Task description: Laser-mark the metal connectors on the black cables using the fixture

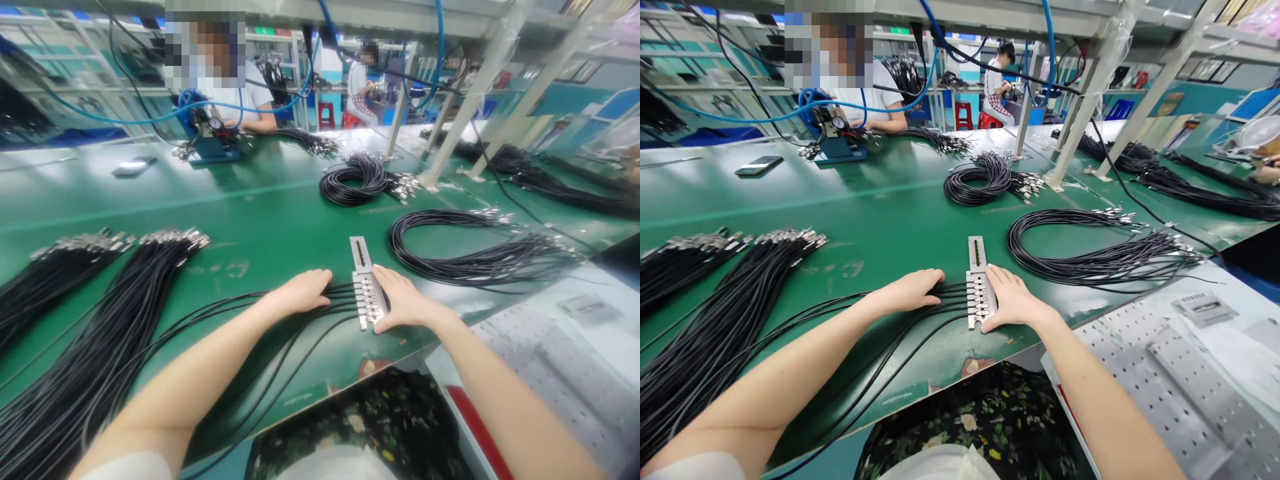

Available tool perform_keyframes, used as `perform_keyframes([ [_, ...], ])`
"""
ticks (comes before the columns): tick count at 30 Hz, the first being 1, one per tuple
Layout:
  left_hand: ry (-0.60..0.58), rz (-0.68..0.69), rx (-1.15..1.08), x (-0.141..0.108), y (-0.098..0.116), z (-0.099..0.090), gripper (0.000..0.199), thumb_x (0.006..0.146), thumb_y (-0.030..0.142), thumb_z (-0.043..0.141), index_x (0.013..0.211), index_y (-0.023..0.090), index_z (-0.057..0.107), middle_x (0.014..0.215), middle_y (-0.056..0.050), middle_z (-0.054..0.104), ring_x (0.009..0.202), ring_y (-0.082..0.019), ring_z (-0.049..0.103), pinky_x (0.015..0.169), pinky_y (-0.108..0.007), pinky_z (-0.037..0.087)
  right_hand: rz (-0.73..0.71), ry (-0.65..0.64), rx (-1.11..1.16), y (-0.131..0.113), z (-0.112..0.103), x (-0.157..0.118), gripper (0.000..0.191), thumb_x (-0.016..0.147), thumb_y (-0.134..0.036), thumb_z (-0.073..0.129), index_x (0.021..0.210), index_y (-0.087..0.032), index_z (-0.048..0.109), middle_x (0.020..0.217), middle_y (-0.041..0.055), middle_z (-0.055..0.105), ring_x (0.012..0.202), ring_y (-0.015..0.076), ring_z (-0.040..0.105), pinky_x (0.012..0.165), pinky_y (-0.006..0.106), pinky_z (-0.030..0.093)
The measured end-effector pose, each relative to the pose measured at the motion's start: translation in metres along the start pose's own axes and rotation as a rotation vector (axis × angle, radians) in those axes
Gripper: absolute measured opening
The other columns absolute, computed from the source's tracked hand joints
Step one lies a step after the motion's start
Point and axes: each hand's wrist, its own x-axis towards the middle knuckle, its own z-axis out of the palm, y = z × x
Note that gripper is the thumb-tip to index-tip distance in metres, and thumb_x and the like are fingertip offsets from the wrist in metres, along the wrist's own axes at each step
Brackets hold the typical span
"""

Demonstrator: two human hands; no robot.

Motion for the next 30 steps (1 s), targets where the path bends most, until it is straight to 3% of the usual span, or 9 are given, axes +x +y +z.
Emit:
perform_keyframes([
  [4, -0.165, 0.032, -0.082, 0.016, 0.005, -0.011, 0.009, 0.076, 0.025, 0.052, 0.077, 0.016, 0.055, 0.077, -0.003, 0.059, 0.073, -0.018, 0.055, 0.064, -0.026, 0.039, 0.013, -0.017, -0.060, -0.006, -0.007, 0.002, 0.123, 0.040, -0.054, 0.076, 0.142, -0.016, 0.018, 0.146, 0.0178, 0.020, 0.133, 0.0339, 0.018, 0.104, 0.050, 0.022],
  [6, -0.212, 0.032, -0.111, 0.020, 0.008, -0.016, 0.008, 0.073, 0.022, 0.051, 0.066, 0.017, 0.052, 0.067, -0.001, 0.057, 0.066, -0.016, 0.053, 0.059, -0.025, 0.037, 0.020, -0.014, -0.067, -0.009, -0.008, 0.001, 0.119, 0.041, -0.054, 0.075, 0.141, -0.017, 0.020, 0.145, 0.0175, 0.022, 0.132, 0.0342, 0.020, 0.103, 0.051, 0.023],
  [11, -0.335, -0.049, -0.268, 0.021, 0.014, -0.015, 0.003, 0.071, 0.019, 0.046, 0.070, 0.016, 0.048, 0.058, 0.001, 0.053, 0.050, -0.012, 0.048, 0.049, -0.023, 0.036, 0.045, -0.030, -0.071, -0.011, -0.009, 0.002, 0.121, 0.040, -0.053, 0.076, 0.140, -0.013, 0.021, 0.146, 0.0172, 0.020, 0.133, 0.0326, 0.018, 0.104, 0.050, 0.022],
  [16, -0.448, -0.073, -0.503, 0.024, 0.006, -0.021, 0.020, 0.077, 0.036, 0.046, 0.073, 0.017, 0.049, 0.047, 0.006, 0.036, 0.037, -0.007, 0.029, 0.037, -0.021, 0.022, 0.034, -0.014, -0.045, -0.008, -0.006, 0.002, 0.120, 0.040, -0.052, 0.076, 0.140, -0.015, 0.022, 0.146, 0.0176, 0.021, 0.133, 0.0339, 0.018, 0.103, 0.052, 0.021],
  [18, -0.335, -0.064, -0.696, 0.016, -0.004, -0.038, 0.024, 0.075, 0.041, 0.050, 0.074, 0.017, 0.049, 0.047, 0.007, 0.029, 0.038, -0.006, 0.023, 0.037, -0.020, 0.017, 0.034, -0.010, -0.032, -0.009, -0.006, 0.001, 0.119, 0.040, -0.052, 0.076, 0.140, -0.017, 0.022, 0.146, 0.0175, 0.021, 0.133, 0.0344, 0.019, 0.103, 0.053, 0.021],
  [21, 0.080, -0.043, -0.989, -0.010, -0.016, -0.065, 0.031, 0.078, 0.048, 0.048, 0.075, 0.018, 0.047, 0.048, 0.008, 0.019, 0.039, -0.005, 0.015, 0.039, -0.019, 0.013, 0.051, -0.023, -0.024, -0.010, -0.007, 0.003, 0.118, 0.041, -0.052, 0.075, 0.140, -0.016, 0.022, 0.146, 0.0178, 0.020, 0.133, 0.0343, 0.018, 0.103, 0.053, 0.021],
  [23, 0.273, -0.037, -0.943, -0.028, -0.015, -0.069, 0.032, 0.078, 0.049, 0.048, 0.073, 0.018, 0.046, 0.050, 0.008, 0.022, 0.041, -0.005, 0.018, 0.041, -0.019, 0.017, 0.049, -0.017, -0.017, -0.009, -0.008, 0.004, 0.118, 0.041, -0.051, 0.075, 0.140, -0.017, 0.022, 0.146, 0.0177, 0.021, 0.133, 0.0348, 0.019, 0.102, 0.054, 0.020],
  [27, 0.238, 0.028, -0.534, -0.041, 0.007, -0.036, 0.022, 0.074, 0.037, 0.060, 0.072, 0.015, 0.055, 0.061, 0.004, 0.048, 0.057, -0.008, 0.042, 0.055, -0.020, 0.033, 0.006, 0.071, 0.009, -0.004, 0.000, -0.006, 0.112, 0.045, -0.050, 0.075, 0.140, -0.022, 0.023, 0.146, 0.0160, 0.022, 0.132, 0.0352, 0.020, 0.102, 0.054, 0.021],
  [30, 0.240, 0.140, -0.295, -0.029, 0.024, 0.000, 0.013, 0.080, 0.026, 0.056, 0.084, 0.016, 0.064, 0.074, 0.001, 0.058, 0.069, -0.011, 0.052, 0.065, -0.021, 0.038, -0.006, 0.236, 0.012, -0.010, 0.019, -0.028, 0.085, 0.061, -0.045, 0.068, 0.136, -0.025, 0.032, 0.142, 0.0142, 0.030, 0.129, 0.0313, 0.029, 0.100, 0.050, 0.028],
])
